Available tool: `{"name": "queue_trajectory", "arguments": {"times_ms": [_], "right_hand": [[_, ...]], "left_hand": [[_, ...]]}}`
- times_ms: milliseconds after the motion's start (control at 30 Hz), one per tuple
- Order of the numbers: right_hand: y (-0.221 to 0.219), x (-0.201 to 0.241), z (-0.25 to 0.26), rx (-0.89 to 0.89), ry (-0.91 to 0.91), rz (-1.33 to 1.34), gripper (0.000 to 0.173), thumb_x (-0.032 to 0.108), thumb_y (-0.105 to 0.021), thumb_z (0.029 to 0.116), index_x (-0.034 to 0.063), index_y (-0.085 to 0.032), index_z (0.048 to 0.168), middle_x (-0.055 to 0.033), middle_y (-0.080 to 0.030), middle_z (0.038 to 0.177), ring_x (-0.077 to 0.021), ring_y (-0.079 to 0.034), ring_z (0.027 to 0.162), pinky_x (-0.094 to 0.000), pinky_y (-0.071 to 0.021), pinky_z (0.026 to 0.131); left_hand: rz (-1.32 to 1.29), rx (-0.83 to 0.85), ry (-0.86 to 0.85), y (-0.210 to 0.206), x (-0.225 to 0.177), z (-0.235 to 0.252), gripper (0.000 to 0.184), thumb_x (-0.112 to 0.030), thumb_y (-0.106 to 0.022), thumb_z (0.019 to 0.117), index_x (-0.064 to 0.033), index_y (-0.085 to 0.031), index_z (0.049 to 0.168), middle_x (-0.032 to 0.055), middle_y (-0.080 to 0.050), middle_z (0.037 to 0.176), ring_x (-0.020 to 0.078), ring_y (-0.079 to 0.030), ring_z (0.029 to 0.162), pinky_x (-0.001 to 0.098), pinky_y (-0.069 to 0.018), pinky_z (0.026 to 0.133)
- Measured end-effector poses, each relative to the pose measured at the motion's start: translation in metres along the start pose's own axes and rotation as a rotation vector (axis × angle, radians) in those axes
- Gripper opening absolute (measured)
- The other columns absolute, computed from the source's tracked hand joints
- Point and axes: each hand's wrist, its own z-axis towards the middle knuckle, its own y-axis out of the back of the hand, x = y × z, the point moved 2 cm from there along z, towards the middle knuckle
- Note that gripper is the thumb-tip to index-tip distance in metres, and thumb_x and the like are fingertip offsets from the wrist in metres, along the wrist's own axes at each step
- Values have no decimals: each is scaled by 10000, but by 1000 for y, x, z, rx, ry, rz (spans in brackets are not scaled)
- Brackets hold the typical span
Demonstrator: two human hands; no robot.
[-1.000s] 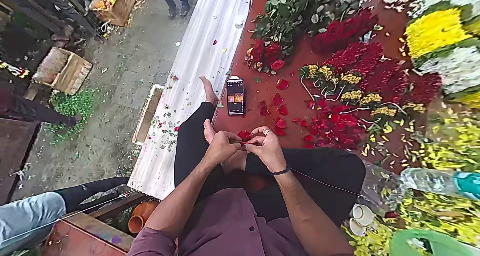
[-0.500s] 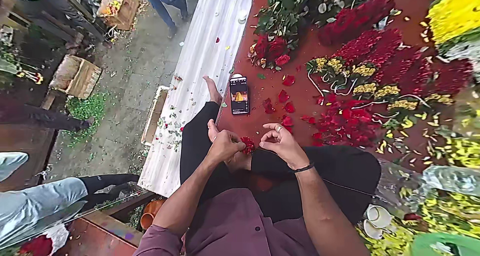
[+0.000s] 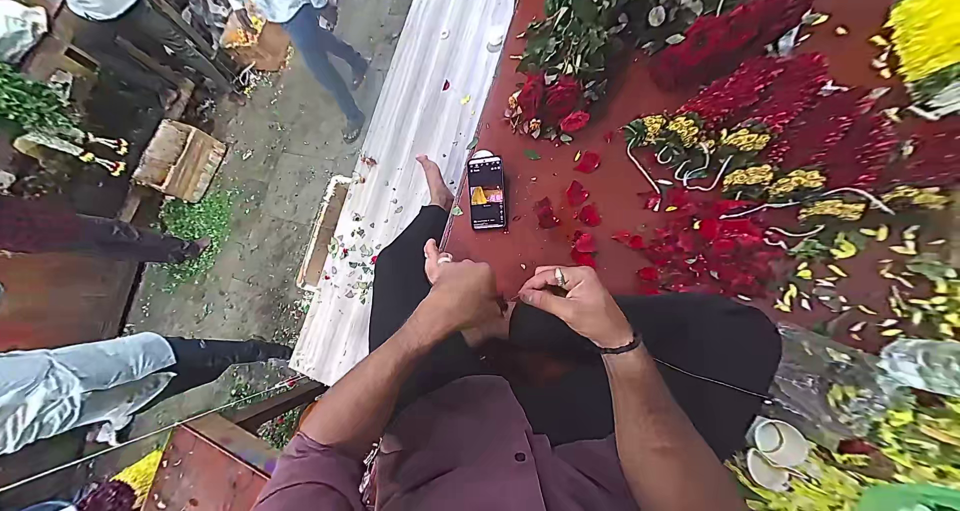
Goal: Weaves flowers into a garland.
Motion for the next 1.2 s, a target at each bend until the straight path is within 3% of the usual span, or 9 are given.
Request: {"name": "queue_trajectory", "arguments": {"times_ms": [100, 167, 433, 567, 700, 800, 933, 1067, 1200], "right_hand": [[8, -6, 1, 21, -3, 231, 60, 140, -767, 895, 87, -782, 872, 33, -694, 807, -37, -638, 753, -222, -560, 703], [7, -19, -5, -26, -75, 457, 74, 108, -688, 891, 146, -751, 884, 79, -698, 808, 22, -629, 739, -178, -545, 691], [-20, -4, 2, -88, 59, 147, 101, 93, -697, 939, 59, -783, 898, 41, -726, 769, 7, -613, 645, -196, -529, 620], [-49, -14, 3, -127, -2, -122, 208, 155, -637, 908, 97, -660, 710, 41, -593, 650, -29, -542, 615, -275, -458, 597], [-20, -5, 3, -134, -47, 74, 122, 93, -681, 950, 45, -793, 937, -8, -768, 873, -44, -704, 803, -260, -601, 779], [12, -12, 2, -191, -240, 103, 90, 110, -715, 929, 68, -790, 904, 36, -708, 762, 3, -514, 585, -204, -435, 559], [8, -9, 0, 0, -299, 105, 93, 110, -708, 929, 56, -778, 900, 29, -728, 799, -9, -634, 714, -233, -543, 709], [26, -8, -7, 128, -393, 15, 146, 169, -666, 975, 63, -764, 952, 64, -641, 696, 8, -524, 579, -193, -444, 558], [92, -36, -16, -239, -537, -375, 175, 185, -652, 1001, 73, -754, 1089, -83, -753, 966, -217, -721, 863, -475, -598, 822]], "left_hand": [[-329, 119, -460, 14, -27, -15, 109, -150, -765, 872, -43, -749, 870, 38, -688, 759, 128, -628, 678, 371, -540, 641], [-621, 7, -597, 21, -35, -7, 110, -134, -725, 927, -27, -752, 916, 25, -718, 838, 70, -666, 748, 285, -584, 707], [-556, -597, -13, -8, 2, 37, 189, -293, -690, 951, -124, -753, 894, 3, -718, 753, 145, -682, 674, 449, -582, 669], [-733, -605, 66, -36, 15, 39, 192, -279, -721, 941, -110, -767, 861, 1, -688, 696, 117, -636, 618, 381, -552, 635], [-798, -551, -1, -45, 33, 35, 173, -242, -738, 951, -75, -775, 927, 21, -741, 785, 112, -700, 693, 358, -611, 723], [-698, -398, -76, -39, 43, 27, 193, -298, -747, 938, -110, -790, 927, -11, -769, 857, 96, -730, 807, 374, -610, 838], [-539, -220, -102, -37, 47, 15, 189, -301, -723, 902, -117, -766, 894, -26, -695, 759, 65, -596, 633, 322, -523, 644], [-537, -175, -66, -40, 54, 7, 178, -297, -734, 890, -122, -766, 887, -15, -703, 782, 76, -618, 643, 330, -543, 642], [-600, -289, -50, -50, 66, 7, 163, -307, -736, 888, -153, -774, 856, -44, -714, 775, 72, -636, 653, 328, -553, 642]]}}
